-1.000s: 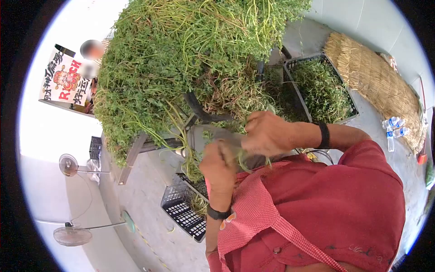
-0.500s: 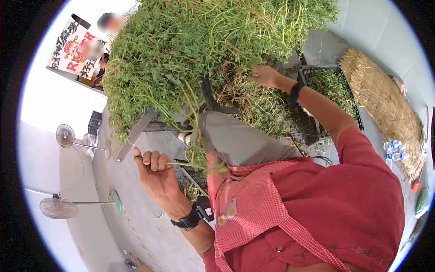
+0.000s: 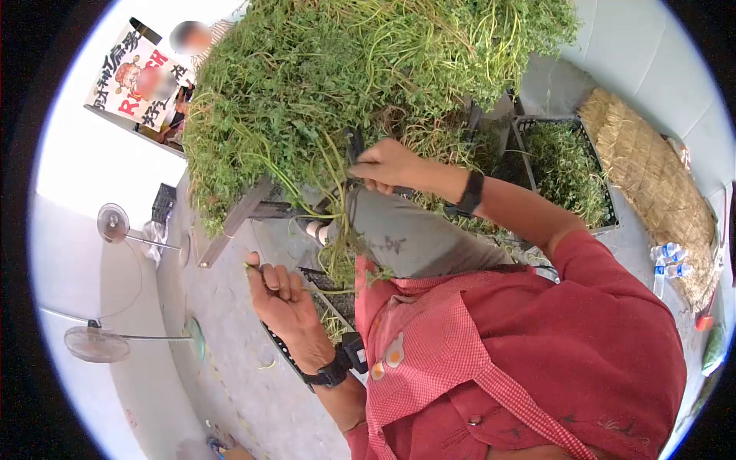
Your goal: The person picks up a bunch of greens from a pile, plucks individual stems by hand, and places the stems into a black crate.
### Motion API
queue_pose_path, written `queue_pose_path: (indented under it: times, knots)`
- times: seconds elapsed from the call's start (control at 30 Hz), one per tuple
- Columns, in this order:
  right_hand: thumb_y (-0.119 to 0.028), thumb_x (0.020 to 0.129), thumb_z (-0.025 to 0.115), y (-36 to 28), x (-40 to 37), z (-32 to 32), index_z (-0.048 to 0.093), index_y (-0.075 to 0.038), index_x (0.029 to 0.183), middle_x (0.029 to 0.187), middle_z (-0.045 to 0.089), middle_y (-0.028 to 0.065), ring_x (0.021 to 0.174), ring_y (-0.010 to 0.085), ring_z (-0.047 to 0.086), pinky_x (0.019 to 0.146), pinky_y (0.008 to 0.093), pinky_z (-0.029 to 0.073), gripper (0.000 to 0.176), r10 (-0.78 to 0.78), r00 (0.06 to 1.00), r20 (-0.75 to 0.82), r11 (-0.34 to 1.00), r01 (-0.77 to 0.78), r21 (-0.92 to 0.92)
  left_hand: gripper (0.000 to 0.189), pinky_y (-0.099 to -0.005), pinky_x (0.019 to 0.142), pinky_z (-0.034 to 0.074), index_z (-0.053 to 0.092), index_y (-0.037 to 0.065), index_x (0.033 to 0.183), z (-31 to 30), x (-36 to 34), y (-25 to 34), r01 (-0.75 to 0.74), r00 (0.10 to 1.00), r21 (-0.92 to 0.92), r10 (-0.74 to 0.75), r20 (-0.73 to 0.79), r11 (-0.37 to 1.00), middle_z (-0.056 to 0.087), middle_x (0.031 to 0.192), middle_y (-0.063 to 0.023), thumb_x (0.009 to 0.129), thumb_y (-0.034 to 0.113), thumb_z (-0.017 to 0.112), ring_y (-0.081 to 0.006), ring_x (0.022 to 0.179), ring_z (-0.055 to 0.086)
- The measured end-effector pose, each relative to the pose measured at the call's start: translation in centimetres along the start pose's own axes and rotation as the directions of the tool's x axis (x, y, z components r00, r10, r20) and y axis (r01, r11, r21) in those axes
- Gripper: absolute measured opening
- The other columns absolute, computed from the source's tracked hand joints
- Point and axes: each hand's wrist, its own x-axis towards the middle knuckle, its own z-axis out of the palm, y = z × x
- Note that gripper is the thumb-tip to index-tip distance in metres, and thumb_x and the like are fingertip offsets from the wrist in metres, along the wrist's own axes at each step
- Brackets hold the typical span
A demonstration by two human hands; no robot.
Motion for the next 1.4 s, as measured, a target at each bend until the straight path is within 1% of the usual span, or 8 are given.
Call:
queue_pose_path:
  times: [0.23,0.3,0.47,0.6,0.67,0.77,1.0,1.4]
  knots:
    - [-0.034,0.081,0.062,-0.4,2.7,3.1,0.06,0.0,0.08,0.06,0.054,0.0039,0.046,0.0102,0.049,0.039,0.0243,0.039,0.033,0.063,0.998,-0.029,0.972,-0.055,0.228,0.032,-0.0195,0.036,0.019,0.046,0.009,0.063,0.1,-1.4,-1.5,0.07,0.987,0.225,-0.036,-0.154,0.972,0.037,0.055,0.0029,0.089,0.026,0.054,-0.0053,0.042,0.027]
    - [-0.032,0.083,0.061,-0.5,1.5,3.1,0.058,-0.003,0.078,0.059,0.053,0.0027,0.048,0.0099,0.049,0.041,0.0247,0.039,0.03,0.016,0.999,0.046,0.757,-0.042,0.652,0.03,-0.019,0.036,0.019,0.048,0.009,0.065,0.0,-1.7,-1.8,0.052,0.985,0.315,0.002,-0.17,0.948,0.04,0.056,0.0025,0.089,0.025,0.055,-0.0048,0.044,0.029]
    - [-0.033,0.085,0.058,-1.9,-1.1,0.9,0.057,-0.006,0.077,0.055,0.051,0.0,0.044,0.0089,0.046,0.04,0.024,0.038,0.028,0.028,0.999,0.036,0.728,-0.045,0.685,0.025,-0.0188,0.038,0.02,0.054,0.006,0.07,-0.1,-1.6,-3.8,-0.058,0.982,0.53,0.143,-0.121,0.846,0.05,0.06,-0.0005,0.088,0.024,0.055,-0.0024,0.043,0.031]
    - [-0.038,0.086,0.057,-2.4,-2.0,0.4,0.059,-0.006,0.078,0.051,0.05,-0.0017,0.038,0.0062,0.044,0.034,0.0207,0.033,0.033,0.039,0.998,-0.052,0.742,0.006,0.671,0.019,-0.018,0.047,0.032,0.062,0.001,0.095,0.3,-0.9,-4.6,-0.216,0.974,0.77,0.186,0.127,0.6,0.059,0.073,-0.0043,0.088,0.017,0.055,-0.0023,0.053,0.041]
    - [-0.036,0.085,0.058,-1.7,-1.6,0.4,0.059,-0.006,0.078,0.052,0.052,-0.0012,0.038,0.0066,0.046,0.035,0.0197,0.034,0.031,0.042,0.999,-0.011,0.809,-0.027,0.586,0.016,-0.0293,0.076,0.045,0.062,0.002,0.097,3.1,-0.5,-5.1,-0.571,0.815,0.799,0.252,0.522,0.188,0.062,0.094,-0.0101,0.085,0.009,0.054,-0.0206,0.084,0.058]
    - [-0.035,0.086,0.058,-1.8,-1.7,0.9,0.059,-0.005,0.079,0.054,0.054,-0.0005,0.038,0.0067,0.047,0.035,0.0189,0.036,0.03,0.035,0.999,-0.017,0.823,-0.019,0.568,0.028,-0.0334,0.08,0.046,0.059,0.005,0.108,5.4,0.1,-6.3,-0.768,0.615,0.626,0.12,0.78,-0.135,0.058,0.106,-0.0139,0.08,0.004,0.054,-0.0272,0.093,0.057]
    - [-0.032,0.087,0.055,-1.1,-1.2,1.0,0.058,-0.004,0.078,0.059,0.057,0.002,0.042,0.0072,0.05,0.037,0.0197,0.039,0.029,0.042,0.997,-0.064,0.845,-0.001,0.535,0.041,-0.0397,0.073,0.048,0.053,0.006,0.114,4.9,0.2,-7.5,-0.671,0.734,0.69,-0.114,0.669,-0.272,0.058,0.098,-0.0133,0.073,0.005,0.056,-0.0314,0.09,0.056]
    - [-0.02,0.09,0.052,-3.3,-6.0,3.5,0.057,0.0,0.082,0.069,0.059,0.0022,0.053,0.0069,0.056,0.049,0.0205,0.047,0.023,-0.32,0.945,-0.07,0.926,0.327,0.189,0.015,-0.0413,0.058,0.043,0.055,0.0,0.088,-1.7,3.3,-8.9,-0.471,0.838,0.834,0.151,0.525,-0.287,0.058,0.07,-0.0176,0.083,0.013,0.052,-0.033,0.062,0.055]
